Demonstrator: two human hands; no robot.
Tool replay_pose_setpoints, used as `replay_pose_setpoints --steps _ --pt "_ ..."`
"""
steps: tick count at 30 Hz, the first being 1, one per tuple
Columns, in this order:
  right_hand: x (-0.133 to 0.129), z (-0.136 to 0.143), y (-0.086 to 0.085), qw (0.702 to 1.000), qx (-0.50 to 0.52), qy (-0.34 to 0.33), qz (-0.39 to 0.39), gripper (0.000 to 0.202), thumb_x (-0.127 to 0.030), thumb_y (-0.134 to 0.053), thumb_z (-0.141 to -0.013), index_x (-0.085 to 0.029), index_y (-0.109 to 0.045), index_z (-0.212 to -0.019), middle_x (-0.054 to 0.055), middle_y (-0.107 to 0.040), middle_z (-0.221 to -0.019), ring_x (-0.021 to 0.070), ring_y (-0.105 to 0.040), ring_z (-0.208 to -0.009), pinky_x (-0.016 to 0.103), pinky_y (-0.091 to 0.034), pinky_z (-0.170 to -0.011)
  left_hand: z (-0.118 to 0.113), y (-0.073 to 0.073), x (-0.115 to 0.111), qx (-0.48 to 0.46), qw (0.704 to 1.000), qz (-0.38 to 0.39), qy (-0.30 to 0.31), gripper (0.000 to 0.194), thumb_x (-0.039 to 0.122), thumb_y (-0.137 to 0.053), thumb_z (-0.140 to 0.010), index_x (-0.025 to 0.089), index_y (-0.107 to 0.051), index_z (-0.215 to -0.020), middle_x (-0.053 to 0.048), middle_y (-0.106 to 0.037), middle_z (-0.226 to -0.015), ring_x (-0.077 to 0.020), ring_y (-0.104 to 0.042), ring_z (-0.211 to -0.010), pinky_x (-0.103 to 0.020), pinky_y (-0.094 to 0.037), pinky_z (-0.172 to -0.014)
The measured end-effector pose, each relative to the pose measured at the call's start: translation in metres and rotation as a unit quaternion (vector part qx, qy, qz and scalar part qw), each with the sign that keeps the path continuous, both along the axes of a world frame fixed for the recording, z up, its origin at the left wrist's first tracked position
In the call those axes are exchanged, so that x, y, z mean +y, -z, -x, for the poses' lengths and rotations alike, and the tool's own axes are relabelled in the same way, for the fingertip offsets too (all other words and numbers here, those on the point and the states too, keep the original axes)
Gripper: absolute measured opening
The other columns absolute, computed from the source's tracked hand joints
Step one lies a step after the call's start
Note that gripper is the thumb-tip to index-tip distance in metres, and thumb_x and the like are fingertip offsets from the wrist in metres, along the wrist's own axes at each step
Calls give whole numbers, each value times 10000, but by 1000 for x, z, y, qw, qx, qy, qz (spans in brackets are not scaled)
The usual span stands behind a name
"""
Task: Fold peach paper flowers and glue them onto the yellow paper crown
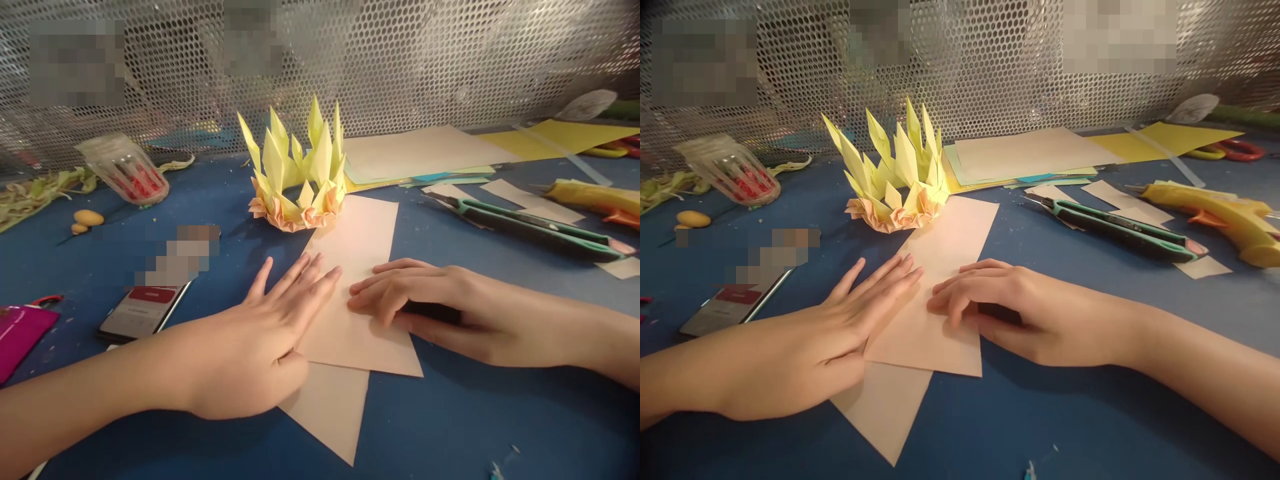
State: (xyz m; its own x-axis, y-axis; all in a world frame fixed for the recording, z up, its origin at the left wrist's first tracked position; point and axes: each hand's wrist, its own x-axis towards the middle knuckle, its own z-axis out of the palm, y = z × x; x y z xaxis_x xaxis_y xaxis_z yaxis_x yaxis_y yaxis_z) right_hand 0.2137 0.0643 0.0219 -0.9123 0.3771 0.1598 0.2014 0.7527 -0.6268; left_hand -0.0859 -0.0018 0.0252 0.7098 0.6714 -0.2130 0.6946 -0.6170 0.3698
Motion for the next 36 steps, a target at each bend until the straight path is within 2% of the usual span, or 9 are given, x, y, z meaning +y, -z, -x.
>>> replay_pose_setpoints --steps 5,8,11,14,17,20,29,32,36 --pt "0 2 2 999 41 27 -8 176 -256 -614 -1063 -240 -773 -1136 96 -808 -1280 213 -756 -1242 328 -622 -1024 -5 2 -11 14 997 -48 -57 852 140 -342 -983 306 -47 -1766 0 -53 -1841 -248 -35 -1709 -601 -88 -1373" --pt "5 -2 4 983 62 129 -113 172 -339 -626 -1046 -272 -772 -1109 77 -822 -1216 233 -787 -1148 354 -646 -960 -10 -1 -15 -13 995 -43 -85 767 190 -386 -1016 333 -206 -1747 7 -124 -1839 -255 -70 -1712 -604 -102 -1376" --pt "16 -13 3 940 34 263 -214 209 -364 -575 -1041 -291 -754 -1121 87 -809 -1198 304 -772 -1128 479 -630 -997 -15 -5 -15 -49 991 -24 -123 591 529 -431 -1112 329 -411 -1667 -29 -235 -1826 -299 -125 -1713 -668 -81 -1364" --pt "34 -35 0 886 -26 383 -260 265 -417 -576 -1040 -275 -731 -1201 144 -767 -1260 405 -697 -1218 651 -530 -1105 -20 -9 -13 -65 989 -30 -132 741 773 -461 -1032 255 -565 -1552 -100 -354 -1787 -364 -223 -1692 -731 -77 -1343" --pt "55 -63 2 808 -126 504 -278 462 -541 -723 -967 -223 -702 -1302 193 -683 -1392 449 -591 -1344 725 -480 -1108 -23 -10 -10 -94 987 -38 -121 603 733 -529 -1026 211 -731 -1251 -128 -525 -1690 -384 -400 -1613 -679 -189 -1349" --pt "71 -86 7 756 -228 557 -255 440 -478 -716 -1018 -203 -669 -1358 122 -666 -1425 307 -668 -1255 568 -564 -1056 -24 -8 -9 -136 983 -30 -124 447 667 -663 -982 228 -703 -1052 -134 -660 -1546 -365 -564 -1467 -583 -398 -1274" --pt "59 -74 2 817 -221 453 -281 387 -494 -599 -1082 -189 -664 -1312 130 -724 -1244 258 -725 -1004 466 -629 -860 -29 -15 -9 -190 965 44 -177 444 354 -860 -800 274 -646 -1181 -27 -735 -1126 -272 -730 -1045 -437 -612 -985" --pt "44 -54 -6 870 -155 346 -316 490 -522 -420 -1120 -147 -623 -1361 234 -705 -1255 351 -732 -984 499 -600 -806 -30 -16 -9 -198 965 1 -175 415 259 -775 -837 280 -642 -1230 -30 -750 -1158 -274 -727 -1096 -452 -582 -1049" --pt "26 -34 -10 931 -105 144 -319 401 -433 -444 -1116 -206 -660 -1365 146 -745 -1144 282 -739 -953 405 -585 -843 -30 -11 -9 -260 943 33 -206 331 318 -681 -944 296 -587 -1260 -35 -787 -1239 -272 -755 -1155 -419 -598 -1055"
